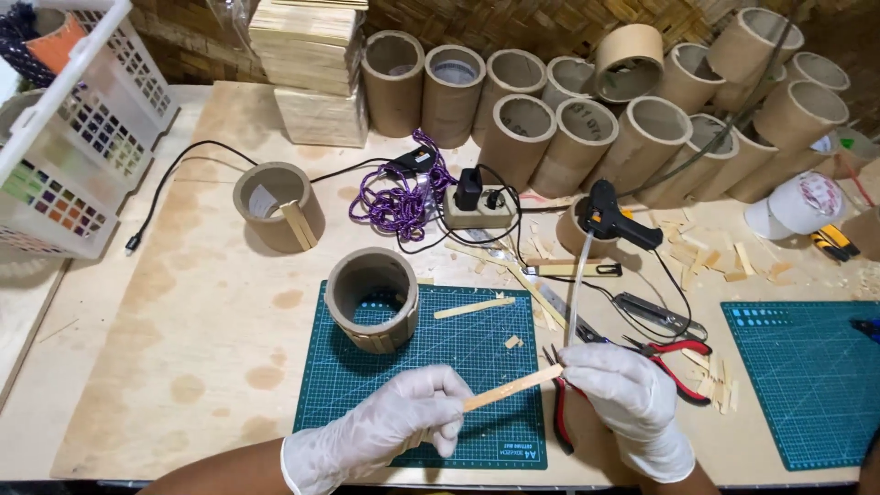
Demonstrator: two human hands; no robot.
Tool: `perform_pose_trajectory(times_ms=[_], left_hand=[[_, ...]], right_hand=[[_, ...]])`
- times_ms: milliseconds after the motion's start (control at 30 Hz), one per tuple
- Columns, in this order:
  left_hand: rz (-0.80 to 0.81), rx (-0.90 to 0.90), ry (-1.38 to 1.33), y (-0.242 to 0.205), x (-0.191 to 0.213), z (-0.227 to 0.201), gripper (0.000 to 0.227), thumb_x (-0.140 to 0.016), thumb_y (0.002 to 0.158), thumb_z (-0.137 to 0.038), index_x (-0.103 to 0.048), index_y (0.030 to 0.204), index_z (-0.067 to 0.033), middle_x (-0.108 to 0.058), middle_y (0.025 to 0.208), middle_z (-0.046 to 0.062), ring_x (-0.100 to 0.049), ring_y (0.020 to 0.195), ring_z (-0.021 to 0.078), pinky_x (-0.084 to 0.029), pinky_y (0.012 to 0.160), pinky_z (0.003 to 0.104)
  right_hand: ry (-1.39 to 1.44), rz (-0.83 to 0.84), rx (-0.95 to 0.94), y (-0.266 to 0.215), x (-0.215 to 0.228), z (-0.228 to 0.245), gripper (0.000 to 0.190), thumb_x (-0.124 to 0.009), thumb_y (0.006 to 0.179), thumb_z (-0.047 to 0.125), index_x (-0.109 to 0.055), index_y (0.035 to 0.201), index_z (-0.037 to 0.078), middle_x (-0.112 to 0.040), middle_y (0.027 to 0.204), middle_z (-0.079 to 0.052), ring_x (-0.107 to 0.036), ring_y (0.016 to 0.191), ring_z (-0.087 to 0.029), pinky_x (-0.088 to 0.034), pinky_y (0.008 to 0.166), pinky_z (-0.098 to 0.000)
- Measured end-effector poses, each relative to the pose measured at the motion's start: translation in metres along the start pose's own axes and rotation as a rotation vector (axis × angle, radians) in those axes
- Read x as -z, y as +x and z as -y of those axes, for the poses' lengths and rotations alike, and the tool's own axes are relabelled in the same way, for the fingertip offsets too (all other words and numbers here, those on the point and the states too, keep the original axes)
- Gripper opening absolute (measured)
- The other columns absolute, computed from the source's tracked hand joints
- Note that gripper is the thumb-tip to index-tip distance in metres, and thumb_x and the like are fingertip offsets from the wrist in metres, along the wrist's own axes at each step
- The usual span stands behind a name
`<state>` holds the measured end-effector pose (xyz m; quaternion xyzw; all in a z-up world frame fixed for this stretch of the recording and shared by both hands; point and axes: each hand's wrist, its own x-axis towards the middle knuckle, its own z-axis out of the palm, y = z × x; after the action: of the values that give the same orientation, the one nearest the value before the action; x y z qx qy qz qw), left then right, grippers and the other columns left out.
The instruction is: Gluing small wooden sticks onto a cardboard tube and a wooden block to create a decorative structure.
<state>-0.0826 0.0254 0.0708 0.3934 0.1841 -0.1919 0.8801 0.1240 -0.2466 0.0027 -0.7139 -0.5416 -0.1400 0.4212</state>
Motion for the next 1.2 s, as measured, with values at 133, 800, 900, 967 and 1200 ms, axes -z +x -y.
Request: perform_pose_trajectory(times_ms=[133,800,900,967,1200], left_hand=[[0.026,-0.088,0.554,-0.028,-0.001,-0.031,0.028,-0.060,0.099,-0.023,-0.067,0.121,-0.0060,-0.074,0.086,0.005,-0.076,0.077,0.0160,-0.063,0.076,0.027],[-0.419,-0.597,2.360,-0.007,0.073,-0.079,0.021,-0.065,0.085,-0.038,-0.064,0.087,-0.0170,-0.064,0.067,0.006,-0.065,0.070,0.0303,-0.024,0.122,0.068],[-0.405,-0.796,2.021,-0.020,0.069,-0.075,0.036,-0.080,0.081,-0.042,-0.066,0.102,-0.0162,-0.069,0.073,0.004,-0.068,0.073,0.0301,-0.031,0.116,0.055],[-0.450,-0.579,1.709,-0.020,0.065,-0.064,0.048,-0.078,0.084,-0.052,-0.074,0.109,-0.0108,-0.078,0.108,0.009,-0.061,0.118,0.0400,-0.046,0.105,0.047],[-0.391,-0.493,0.974,-0.010,0.032,-0.029,0.038,-0.069,0.086,-0.037,-0.074,0.119,-0.0176,-0.077,0.106,0.001,-0.073,0.095,0.0159,-0.056,0.084,0.033]], right_hand=[[0.188,-0.060,0.126,0.002,-0.017,0.002,0.017,-0.071,0.090,0.004,-0.073,0.107,0.003,-0.074,0.111,-0.012,-0.078,0.100,-0.020,-0.068,0.095,-0.0311],[1.011,-0.104,-0.722,0.021,-0.039,0.024,0.011,-0.062,0.094,-0.003,-0.068,0.092,0.006,-0.065,0.082,-0.013,-0.066,0.074,-0.021,-0.065,0.095,-0.0650],[0.810,-0.107,-0.443,0.005,-0.045,0.013,0.019,-0.061,0.091,-0.010,-0.069,0.096,0.006,-0.072,0.095,-0.009,-0.070,0.088,-0.021,-0.063,0.082,-0.0305],[0.809,-0.009,-0.431,0.010,-0.044,0.018,0.016,-0.060,0.093,-0.006,-0.070,0.097,0.006,-0.069,0.096,-0.010,-0.071,0.086,-0.023,-0.067,0.077,-0.0331],[0.656,0.006,-0.936,0.025,-0.035,0.032,0.014,-0.070,0.086,-0.007,-0.074,0.095,0.003,-0.075,0.098,-0.012,-0.070,0.093,-0.023,-0.060,0.090,-0.0353]])
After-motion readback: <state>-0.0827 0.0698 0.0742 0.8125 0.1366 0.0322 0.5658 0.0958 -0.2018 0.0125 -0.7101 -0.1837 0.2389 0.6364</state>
